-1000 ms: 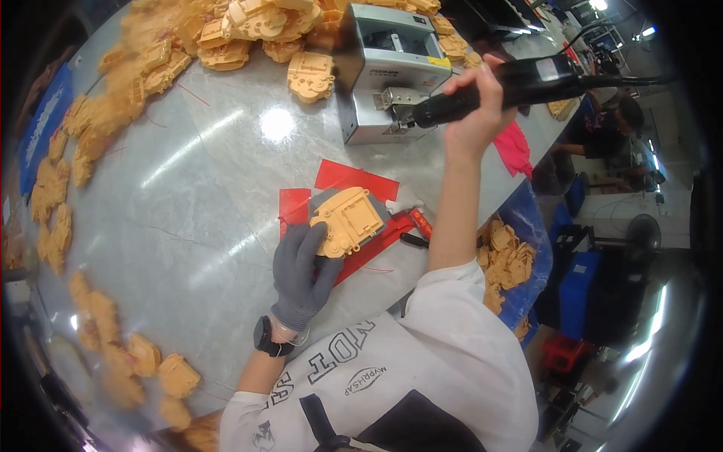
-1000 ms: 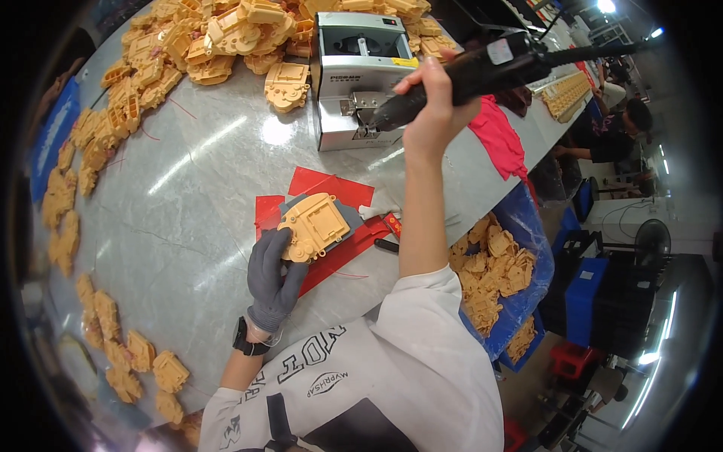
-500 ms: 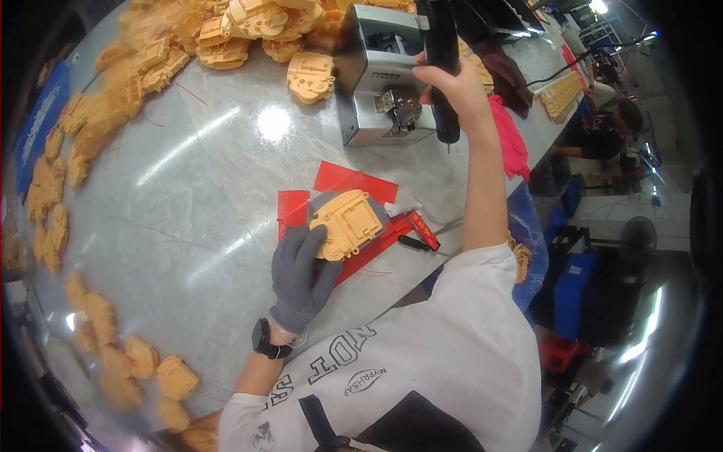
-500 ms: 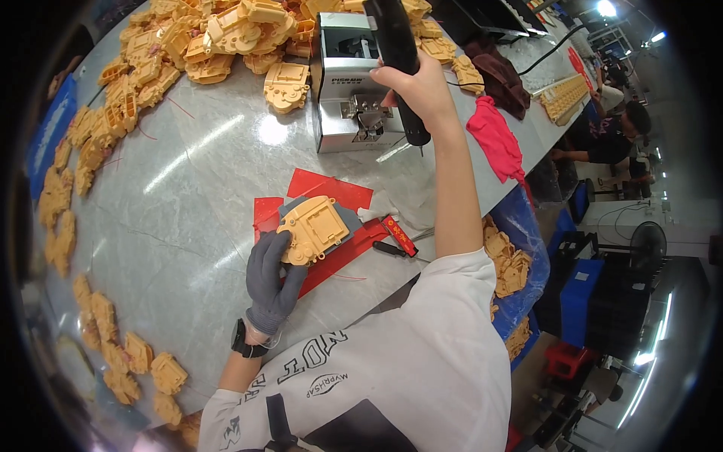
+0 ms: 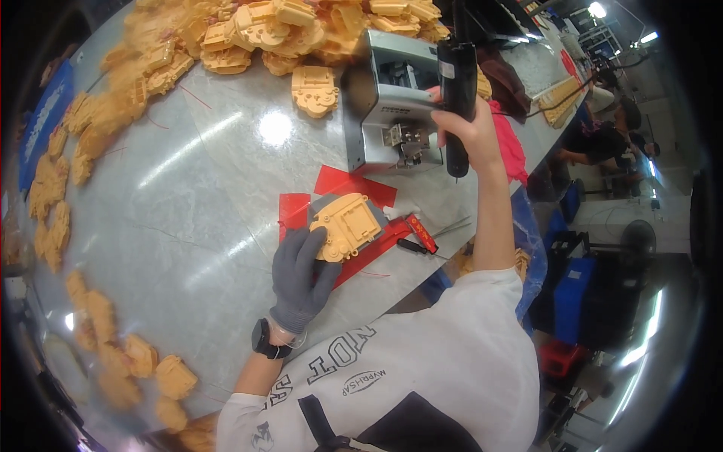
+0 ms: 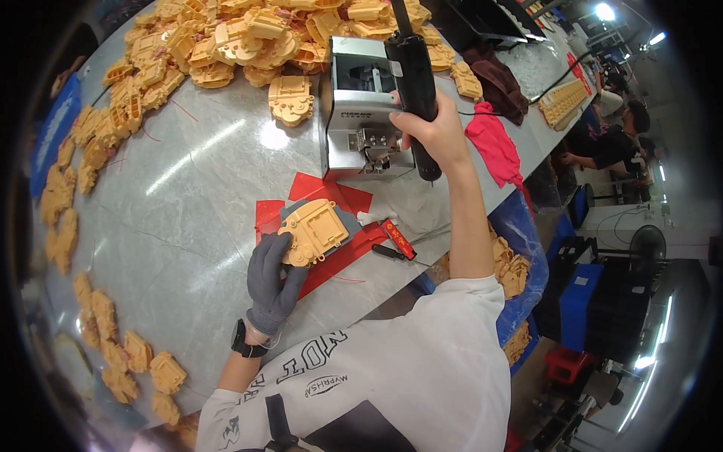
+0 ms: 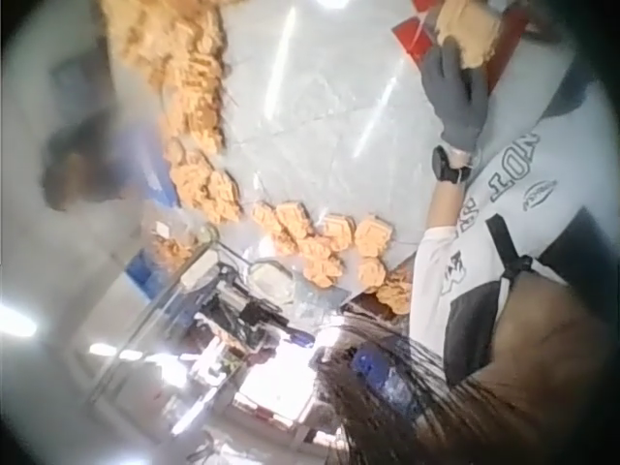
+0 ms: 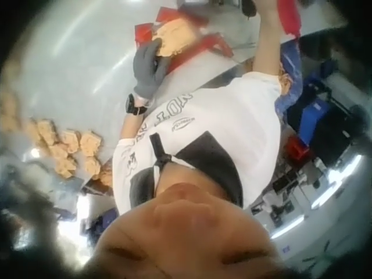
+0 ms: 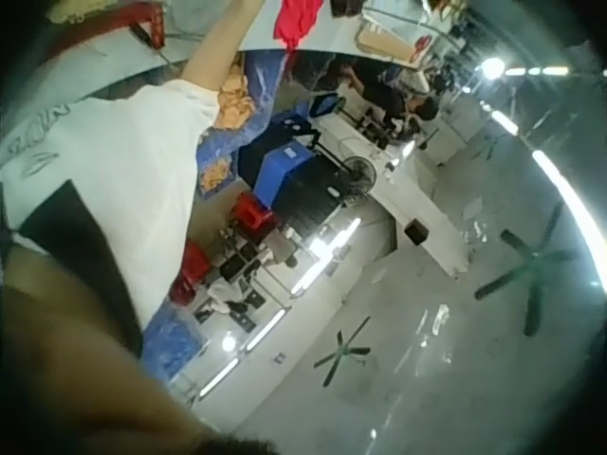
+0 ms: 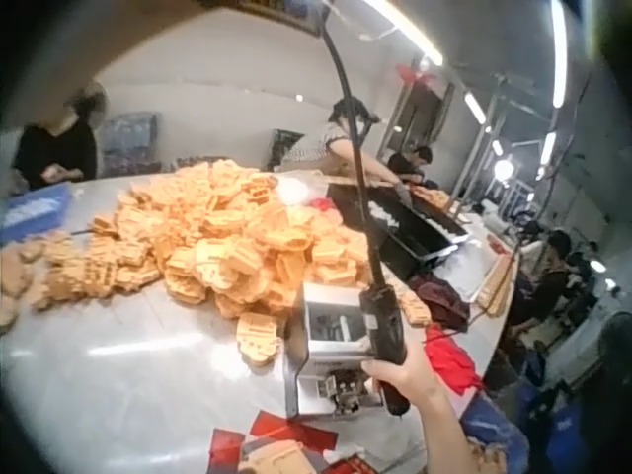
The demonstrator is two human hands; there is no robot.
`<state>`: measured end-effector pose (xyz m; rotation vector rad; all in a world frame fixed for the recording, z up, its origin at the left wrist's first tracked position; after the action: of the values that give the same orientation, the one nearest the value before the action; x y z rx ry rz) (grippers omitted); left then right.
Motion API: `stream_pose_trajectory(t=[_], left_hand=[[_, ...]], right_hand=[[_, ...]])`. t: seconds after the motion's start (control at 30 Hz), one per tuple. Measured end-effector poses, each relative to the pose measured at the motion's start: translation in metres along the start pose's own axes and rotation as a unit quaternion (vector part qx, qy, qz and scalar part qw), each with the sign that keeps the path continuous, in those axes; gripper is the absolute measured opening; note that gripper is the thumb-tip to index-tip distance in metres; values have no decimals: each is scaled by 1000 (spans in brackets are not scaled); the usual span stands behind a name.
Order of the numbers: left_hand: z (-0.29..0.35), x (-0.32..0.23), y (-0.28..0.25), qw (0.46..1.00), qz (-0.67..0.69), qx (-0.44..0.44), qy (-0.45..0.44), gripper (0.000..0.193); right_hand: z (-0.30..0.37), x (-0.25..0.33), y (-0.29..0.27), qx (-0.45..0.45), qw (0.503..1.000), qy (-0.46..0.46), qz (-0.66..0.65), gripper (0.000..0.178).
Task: The person assembles yellow plastic toy parts by securing them with screws using an electric screwdriver at a factory workstation.
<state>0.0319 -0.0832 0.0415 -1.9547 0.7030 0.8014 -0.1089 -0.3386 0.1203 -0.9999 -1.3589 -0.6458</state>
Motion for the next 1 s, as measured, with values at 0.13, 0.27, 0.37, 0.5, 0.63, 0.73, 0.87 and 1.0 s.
stream_pose_trajectory(t=[0.13,0.27,0.37,0.5,0.63,0.73,0.87,1.0], left_hand=[[3,2,-1,1000,9,-1,7,49],[-12,-15,-15,999,-1,-33,-39,53],[-45,-46,3,984,-176,25,-6,67],[-56,-13,25,939,-258,216,-71,72],[-45,-58,-33,997,-28,40,54,73],[43,-29,-141,983,-118,-65,-125,82],[217,33,-278,816,-364,-265,-363,86],[227,-6,-277,799,-395,-231,-391,95]], right_hand=[[3,2,2,3,1000,-8,0,25],[8,5,6,-5,999,-34,-28,32],[15,-3,-10,-21,999,-27,-28,38],[33,31,4,-65,985,-131,-87,39],[112,84,-14,-17,915,-334,-225,48],[132,94,-7,-11,894,-350,-281,48],[143,58,-20,-103,918,-269,-272,50],[136,11,-4,-75,917,-182,-346,50]])
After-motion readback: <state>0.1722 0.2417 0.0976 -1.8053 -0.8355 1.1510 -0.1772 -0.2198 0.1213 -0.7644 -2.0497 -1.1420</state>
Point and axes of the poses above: each hand's wrist, its own z-axis away from the middle knuckle, its own y-axis out of the palm, x = y × z, the point moved 10 cm from there along -z, towards the middle knuckle, and after that the axes turned 2 degrees about -z, right-handed, at the moved point
